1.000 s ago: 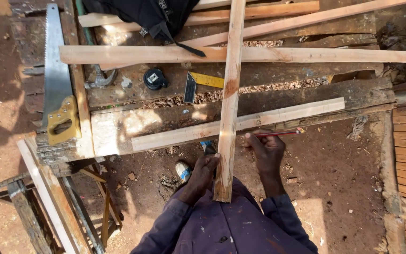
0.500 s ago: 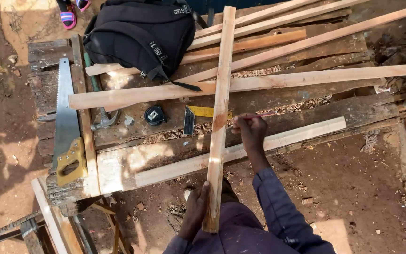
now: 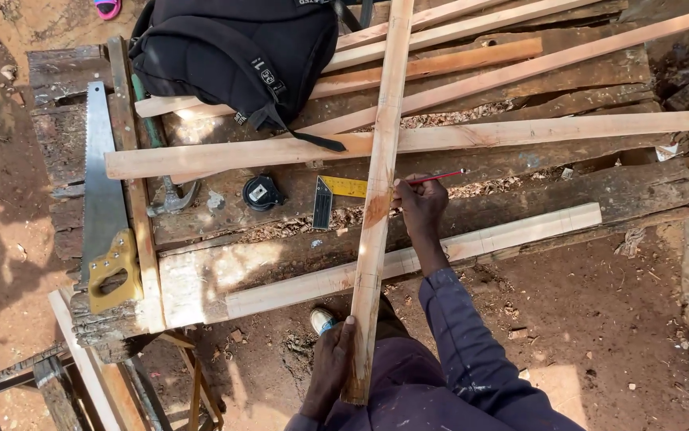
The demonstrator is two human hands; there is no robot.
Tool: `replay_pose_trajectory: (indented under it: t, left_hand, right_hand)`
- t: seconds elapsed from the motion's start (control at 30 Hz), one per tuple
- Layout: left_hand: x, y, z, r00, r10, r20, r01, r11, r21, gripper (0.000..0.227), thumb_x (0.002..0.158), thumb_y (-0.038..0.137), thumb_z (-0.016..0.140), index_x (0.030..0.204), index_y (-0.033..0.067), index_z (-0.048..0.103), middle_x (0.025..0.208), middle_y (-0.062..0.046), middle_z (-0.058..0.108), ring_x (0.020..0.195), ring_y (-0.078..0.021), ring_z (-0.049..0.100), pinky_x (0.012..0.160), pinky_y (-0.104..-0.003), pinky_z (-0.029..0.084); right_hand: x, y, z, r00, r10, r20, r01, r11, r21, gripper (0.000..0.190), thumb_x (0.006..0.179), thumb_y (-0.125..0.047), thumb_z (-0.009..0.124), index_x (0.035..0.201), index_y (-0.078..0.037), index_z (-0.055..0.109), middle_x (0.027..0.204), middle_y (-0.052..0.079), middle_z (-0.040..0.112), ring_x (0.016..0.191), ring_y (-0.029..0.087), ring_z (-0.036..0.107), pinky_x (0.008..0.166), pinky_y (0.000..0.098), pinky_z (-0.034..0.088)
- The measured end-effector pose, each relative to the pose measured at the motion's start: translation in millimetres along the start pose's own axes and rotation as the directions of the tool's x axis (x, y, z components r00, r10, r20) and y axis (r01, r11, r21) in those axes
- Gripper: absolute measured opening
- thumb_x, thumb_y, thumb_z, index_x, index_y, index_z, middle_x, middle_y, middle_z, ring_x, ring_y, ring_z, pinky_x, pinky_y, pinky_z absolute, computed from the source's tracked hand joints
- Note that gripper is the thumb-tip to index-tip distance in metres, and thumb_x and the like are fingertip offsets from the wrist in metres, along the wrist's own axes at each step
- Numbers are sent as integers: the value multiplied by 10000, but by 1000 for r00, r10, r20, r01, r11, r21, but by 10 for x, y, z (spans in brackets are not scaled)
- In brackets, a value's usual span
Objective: Measuring and marking wooden planks using a tape measure, pencil, and square on a workbench.
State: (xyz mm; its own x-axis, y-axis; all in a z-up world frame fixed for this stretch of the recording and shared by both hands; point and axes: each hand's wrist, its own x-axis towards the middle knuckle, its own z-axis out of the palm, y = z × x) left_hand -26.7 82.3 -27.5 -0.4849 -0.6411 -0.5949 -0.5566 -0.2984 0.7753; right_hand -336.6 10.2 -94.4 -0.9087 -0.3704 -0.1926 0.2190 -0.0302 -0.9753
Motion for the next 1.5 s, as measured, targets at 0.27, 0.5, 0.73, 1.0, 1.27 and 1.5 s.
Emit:
replay_pose_trajectory:
  t: [0.27,0.5,0.73,1.0,1.27,1.5]
  left_hand:
    - [38,-21,9,999,24,-25,-23,999,41,539,1042,551,464,663,179,371,617,5,416,573,-130,422,544,-349,304]
    - [24,-47,33,1000,21,-14,-21,999,31,536,1048,530,470,649,185,376,603,7,419,552,-134,413,534,-346,313]
    - [49,3,71,996,72,-43,-70,997,43,534,1069,454,510,653,175,322,637,0,414,579,-141,418,555,-373,313]
    - [18,114,62,994,-99,-51,102,993,60,485,990,584,434,862,144,594,855,-62,630,853,-183,594,755,-368,441]
    - [454,-165,23,927,-240,-287,334,878,344,702,997,766,322,732,230,690,745,-30,709,815,-230,705,961,-408,343]
    - [454,-1044,-339,764,532,-365,-158,703,693,435,1018,546,533,1069,115,509,787,-166,630,646,-305,664,581,-446,504]
  right_hand:
    - [-87,-126,12,999,-38,38,40,997,-61,97,883,1,768,945,26,698,692,170,712,518,208,691,452,307,629]
    - [-25,-271,108,1000,-4,2,5,996,-86,96,879,0,753,950,26,694,689,165,712,503,211,684,443,318,613]
    - [-81,-108,-25,995,-96,19,98,984,-151,124,899,-94,763,949,-8,687,674,161,703,477,220,686,444,345,599]
    - [-355,-87,-274,996,-46,70,53,994,-93,87,895,-27,754,942,5,688,687,147,699,522,176,665,462,308,614]
    - [-453,-329,-709,991,6,132,8,994,-107,168,942,-26,759,973,103,657,796,239,694,685,261,680,591,372,632]
    - [-786,-759,-898,991,-48,122,62,991,-120,195,947,-42,756,972,146,712,859,248,725,648,278,668,601,365,613]
